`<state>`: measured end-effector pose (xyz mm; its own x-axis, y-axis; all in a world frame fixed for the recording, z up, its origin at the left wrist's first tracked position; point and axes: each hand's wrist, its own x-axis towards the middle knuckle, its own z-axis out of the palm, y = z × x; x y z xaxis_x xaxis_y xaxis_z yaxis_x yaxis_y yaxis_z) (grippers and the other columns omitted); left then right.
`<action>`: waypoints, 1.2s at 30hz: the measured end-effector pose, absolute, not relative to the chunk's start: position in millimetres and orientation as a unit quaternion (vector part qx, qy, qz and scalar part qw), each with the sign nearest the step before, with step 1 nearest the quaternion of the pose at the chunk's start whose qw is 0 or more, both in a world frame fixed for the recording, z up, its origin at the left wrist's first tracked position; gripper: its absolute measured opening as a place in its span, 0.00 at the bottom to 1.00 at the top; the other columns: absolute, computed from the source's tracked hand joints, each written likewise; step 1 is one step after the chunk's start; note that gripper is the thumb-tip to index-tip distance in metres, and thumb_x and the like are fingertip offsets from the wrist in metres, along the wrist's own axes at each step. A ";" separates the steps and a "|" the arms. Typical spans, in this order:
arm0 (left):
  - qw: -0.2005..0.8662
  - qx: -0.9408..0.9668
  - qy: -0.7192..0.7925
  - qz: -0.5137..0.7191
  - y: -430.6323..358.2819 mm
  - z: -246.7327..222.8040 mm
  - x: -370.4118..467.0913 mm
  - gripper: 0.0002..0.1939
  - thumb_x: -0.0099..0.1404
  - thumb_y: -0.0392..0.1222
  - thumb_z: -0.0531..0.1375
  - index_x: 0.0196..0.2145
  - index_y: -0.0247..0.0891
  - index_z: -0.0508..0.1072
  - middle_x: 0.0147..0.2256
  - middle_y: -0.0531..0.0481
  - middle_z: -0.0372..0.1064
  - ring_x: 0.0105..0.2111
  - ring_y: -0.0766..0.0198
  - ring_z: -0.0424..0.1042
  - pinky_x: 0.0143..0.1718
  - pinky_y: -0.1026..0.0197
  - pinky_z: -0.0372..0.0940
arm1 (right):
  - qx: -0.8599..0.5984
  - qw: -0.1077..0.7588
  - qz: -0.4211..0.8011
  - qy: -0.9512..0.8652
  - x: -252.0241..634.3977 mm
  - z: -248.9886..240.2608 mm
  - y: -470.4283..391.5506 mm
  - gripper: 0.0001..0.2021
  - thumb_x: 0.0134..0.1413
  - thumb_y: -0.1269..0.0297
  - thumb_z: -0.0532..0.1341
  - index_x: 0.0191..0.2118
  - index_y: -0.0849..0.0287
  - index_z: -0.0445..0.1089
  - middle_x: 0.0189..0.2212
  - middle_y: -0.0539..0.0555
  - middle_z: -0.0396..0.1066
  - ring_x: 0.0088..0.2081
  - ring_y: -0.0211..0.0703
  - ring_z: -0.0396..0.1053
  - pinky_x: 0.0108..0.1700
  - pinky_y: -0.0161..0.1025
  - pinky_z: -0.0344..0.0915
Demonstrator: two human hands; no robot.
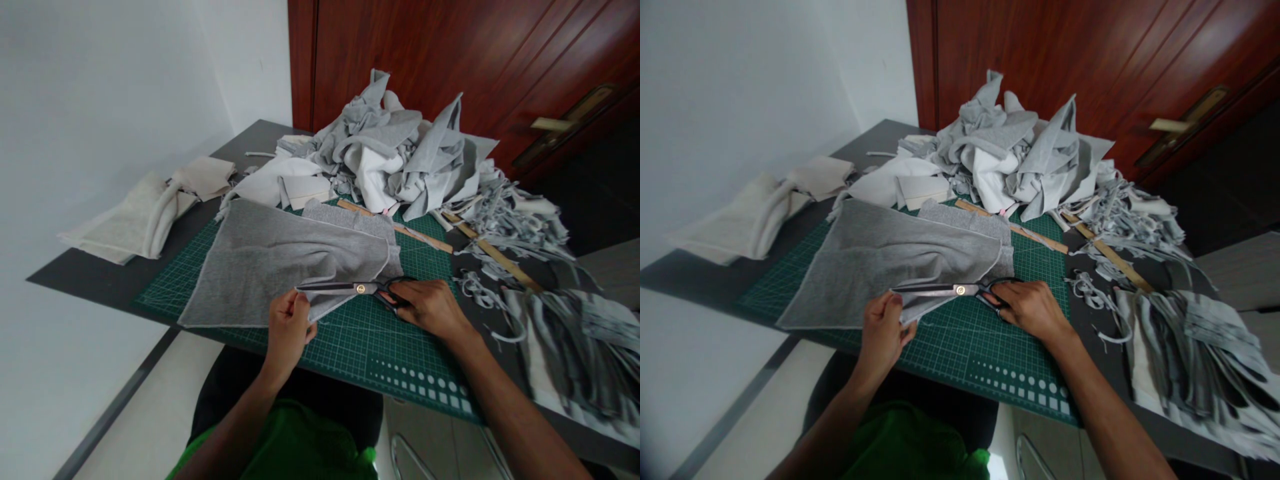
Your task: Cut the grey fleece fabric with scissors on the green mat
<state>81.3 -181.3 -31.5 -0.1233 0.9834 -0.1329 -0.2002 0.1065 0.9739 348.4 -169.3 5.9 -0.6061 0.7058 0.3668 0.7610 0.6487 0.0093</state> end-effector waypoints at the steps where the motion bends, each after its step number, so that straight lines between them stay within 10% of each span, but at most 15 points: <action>1: 0.539 0.385 0.511 0.547 -181.3 -31.0 81.4 0.18 0.64 0.46 0.55 0.19 0.40 0.55 0.13 0.62 0.46 0.09 0.74 0.51 0.08 0.71 0.47 | -0.412 0.167 -0.084 -0.892 348.0 6.4 -169.3 0.10 0.63 0.67 0.55 0.29 0.57 0.67 0.22 0.48 0.70 0.23 0.35 0.65 0.28 0.36 0.50; 36: 0.527 0.395 0.523 0.540 -184.8 -22.3 84.8 0.17 0.62 0.46 0.55 0.19 0.39 0.57 0.14 0.62 0.45 0.10 0.76 0.49 0.09 0.73 0.48 | -0.426 0.155 -0.061 -0.889 355.1 23.3 -169.9 0.06 0.53 0.71 0.54 0.29 0.57 0.67 0.22 0.48 0.67 0.24 0.36 0.64 0.28 0.35 0.51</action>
<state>84.8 -184.8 -22.3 -0.1317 0.9835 -0.1241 -0.1560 0.1030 0.9824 355.1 -169.9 23.3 -0.5897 0.7384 0.3272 0.7761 0.6302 -0.0236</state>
